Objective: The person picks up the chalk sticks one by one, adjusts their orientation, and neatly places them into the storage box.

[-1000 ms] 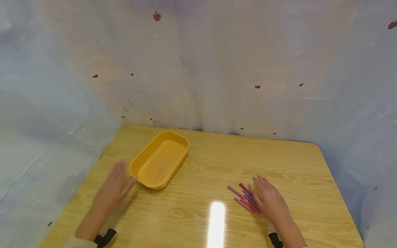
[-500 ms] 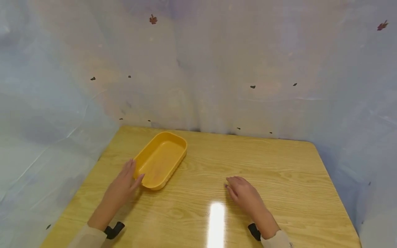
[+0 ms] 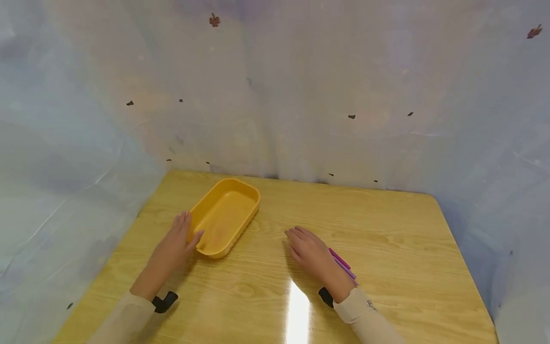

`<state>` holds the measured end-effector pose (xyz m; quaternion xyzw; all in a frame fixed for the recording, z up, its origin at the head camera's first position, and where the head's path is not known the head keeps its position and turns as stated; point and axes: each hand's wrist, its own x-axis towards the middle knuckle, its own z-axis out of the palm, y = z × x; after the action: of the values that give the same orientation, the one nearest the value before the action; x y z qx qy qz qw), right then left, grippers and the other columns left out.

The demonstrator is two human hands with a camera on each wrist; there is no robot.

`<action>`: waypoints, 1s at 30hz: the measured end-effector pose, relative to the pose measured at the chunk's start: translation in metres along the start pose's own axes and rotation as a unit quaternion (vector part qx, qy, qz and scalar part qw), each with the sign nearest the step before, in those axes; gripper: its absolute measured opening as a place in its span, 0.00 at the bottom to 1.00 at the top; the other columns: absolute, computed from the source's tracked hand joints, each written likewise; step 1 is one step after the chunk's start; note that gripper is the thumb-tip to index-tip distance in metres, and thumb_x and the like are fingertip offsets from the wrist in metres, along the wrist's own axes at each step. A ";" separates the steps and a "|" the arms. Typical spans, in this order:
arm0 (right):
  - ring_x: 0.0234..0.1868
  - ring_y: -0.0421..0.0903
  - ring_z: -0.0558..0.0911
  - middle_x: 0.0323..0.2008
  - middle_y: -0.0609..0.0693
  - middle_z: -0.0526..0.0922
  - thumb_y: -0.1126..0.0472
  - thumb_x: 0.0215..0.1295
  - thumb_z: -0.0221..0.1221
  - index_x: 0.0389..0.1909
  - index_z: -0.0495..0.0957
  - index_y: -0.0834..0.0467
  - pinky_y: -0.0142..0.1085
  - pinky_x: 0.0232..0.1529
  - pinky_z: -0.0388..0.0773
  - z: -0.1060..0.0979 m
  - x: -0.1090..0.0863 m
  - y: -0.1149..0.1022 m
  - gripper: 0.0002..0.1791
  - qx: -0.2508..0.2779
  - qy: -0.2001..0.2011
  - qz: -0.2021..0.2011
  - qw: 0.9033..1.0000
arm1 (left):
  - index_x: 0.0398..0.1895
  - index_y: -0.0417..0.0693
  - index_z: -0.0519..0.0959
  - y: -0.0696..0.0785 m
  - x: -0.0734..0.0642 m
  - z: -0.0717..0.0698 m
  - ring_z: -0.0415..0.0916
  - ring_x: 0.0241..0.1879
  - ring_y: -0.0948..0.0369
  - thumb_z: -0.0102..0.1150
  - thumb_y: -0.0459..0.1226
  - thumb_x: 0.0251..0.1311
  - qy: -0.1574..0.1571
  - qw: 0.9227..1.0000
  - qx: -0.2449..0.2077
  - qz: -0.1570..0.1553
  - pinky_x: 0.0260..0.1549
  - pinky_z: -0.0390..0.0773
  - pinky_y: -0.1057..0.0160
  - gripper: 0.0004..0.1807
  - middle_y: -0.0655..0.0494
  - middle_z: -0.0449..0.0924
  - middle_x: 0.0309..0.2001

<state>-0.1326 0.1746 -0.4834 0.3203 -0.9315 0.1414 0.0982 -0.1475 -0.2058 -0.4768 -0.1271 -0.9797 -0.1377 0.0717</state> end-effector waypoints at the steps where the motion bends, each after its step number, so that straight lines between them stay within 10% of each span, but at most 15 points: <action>1: 0.61 0.55 0.69 0.57 0.58 0.74 0.60 0.62 0.59 0.61 0.70 0.62 0.47 0.58 0.68 0.001 0.006 -0.001 0.26 0.001 0.001 -0.002 1.000 | 0.68 0.26 0.50 0.000 0.001 0.001 0.48 0.66 0.37 0.43 0.52 0.67 -0.001 1.000 -0.002 -0.001 0.54 0.63 0.41 0.41 0.29 0.48 0.67; 16: 0.65 0.57 0.64 0.62 0.64 0.66 0.61 0.64 0.57 0.65 0.63 0.66 0.47 0.61 0.63 0.025 0.072 -0.030 0.30 0.016 -0.021 -0.032 0.999 | 0.68 0.26 0.51 0.003 0.018 0.012 0.48 0.66 0.37 0.44 0.50 0.67 -0.005 0.999 0.005 -0.033 0.59 0.57 0.41 0.39 0.28 0.51 0.66; 30: 0.68 0.56 0.58 0.66 0.61 0.61 0.60 0.64 0.54 0.67 0.60 0.64 0.46 0.64 0.59 0.050 0.091 -0.043 0.31 -0.054 -0.006 -0.063 0.997 | 0.68 0.27 0.50 0.021 0.035 0.021 0.49 0.64 0.33 0.46 0.50 0.66 0.006 0.997 -0.001 -0.078 0.58 0.50 0.34 0.40 0.27 0.51 0.66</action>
<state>-0.1815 0.0742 -0.4965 0.3731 -0.9164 0.0825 0.1190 -0.1775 -0.1727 -0.4857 -0.0495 -0.9861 -0.1444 0.0663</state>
